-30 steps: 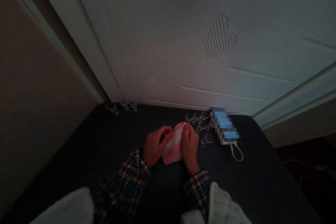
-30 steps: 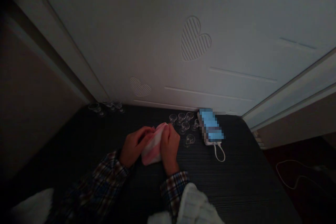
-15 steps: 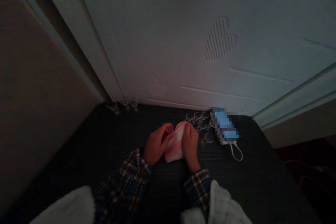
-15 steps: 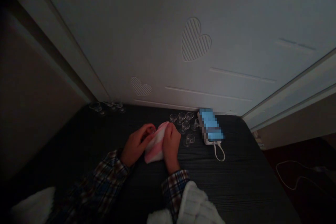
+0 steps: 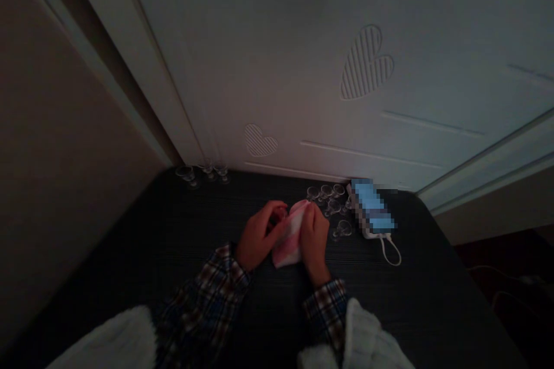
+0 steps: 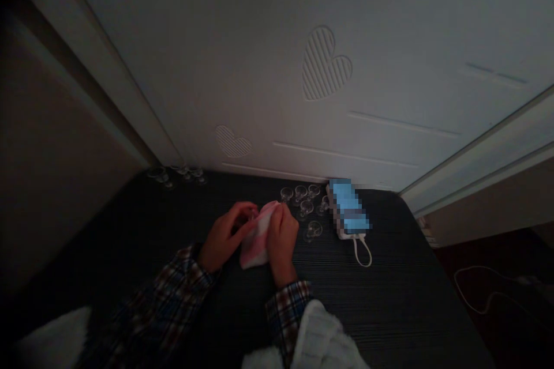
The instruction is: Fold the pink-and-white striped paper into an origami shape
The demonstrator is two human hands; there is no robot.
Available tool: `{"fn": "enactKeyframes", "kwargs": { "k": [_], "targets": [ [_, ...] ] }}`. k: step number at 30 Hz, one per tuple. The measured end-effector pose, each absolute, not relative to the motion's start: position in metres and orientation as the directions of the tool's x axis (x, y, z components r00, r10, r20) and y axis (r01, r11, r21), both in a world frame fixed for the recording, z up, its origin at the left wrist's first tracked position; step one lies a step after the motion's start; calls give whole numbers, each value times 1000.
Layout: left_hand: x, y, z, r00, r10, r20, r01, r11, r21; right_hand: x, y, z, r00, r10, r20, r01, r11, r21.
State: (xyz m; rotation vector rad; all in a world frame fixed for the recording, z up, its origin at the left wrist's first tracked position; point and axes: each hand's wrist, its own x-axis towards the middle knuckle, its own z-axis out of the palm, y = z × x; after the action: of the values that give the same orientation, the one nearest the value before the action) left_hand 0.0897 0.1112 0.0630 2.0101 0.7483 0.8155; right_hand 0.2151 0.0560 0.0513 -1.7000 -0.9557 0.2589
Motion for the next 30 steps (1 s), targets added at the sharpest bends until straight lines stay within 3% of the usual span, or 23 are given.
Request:
{"fn": "enactKeyframes", "kwargs": {
  "k": [5, 13, 19, 24, 30],
  "targets": [
    [90, 111, 60, 630, 703, 330, 236, -577, 782, 216, 56, 50, 678, 682, 273, 436, -76, -897],
    [87, 111, 64, 596, 755, 272, 275, -510, 815, 213, 54, 54, 576, 737, 353, 571, -53, -819],
    [88, 111, 63, 606, 740, 290, 235, -515, 824, 214, 53, 53, 618, 723, 309, 500, -59, -864],
    [91, 111, 59, 599, 734, 320, 311, -582, 751, 215, 56, 51, 656, 700, 282, 460, -74, -885],
    [91, 113, 57, 561, 768, 308, 363, -563, 743, 214, 56, 54, 620, 736, 271, 470, -72, -880]
  ]
}}
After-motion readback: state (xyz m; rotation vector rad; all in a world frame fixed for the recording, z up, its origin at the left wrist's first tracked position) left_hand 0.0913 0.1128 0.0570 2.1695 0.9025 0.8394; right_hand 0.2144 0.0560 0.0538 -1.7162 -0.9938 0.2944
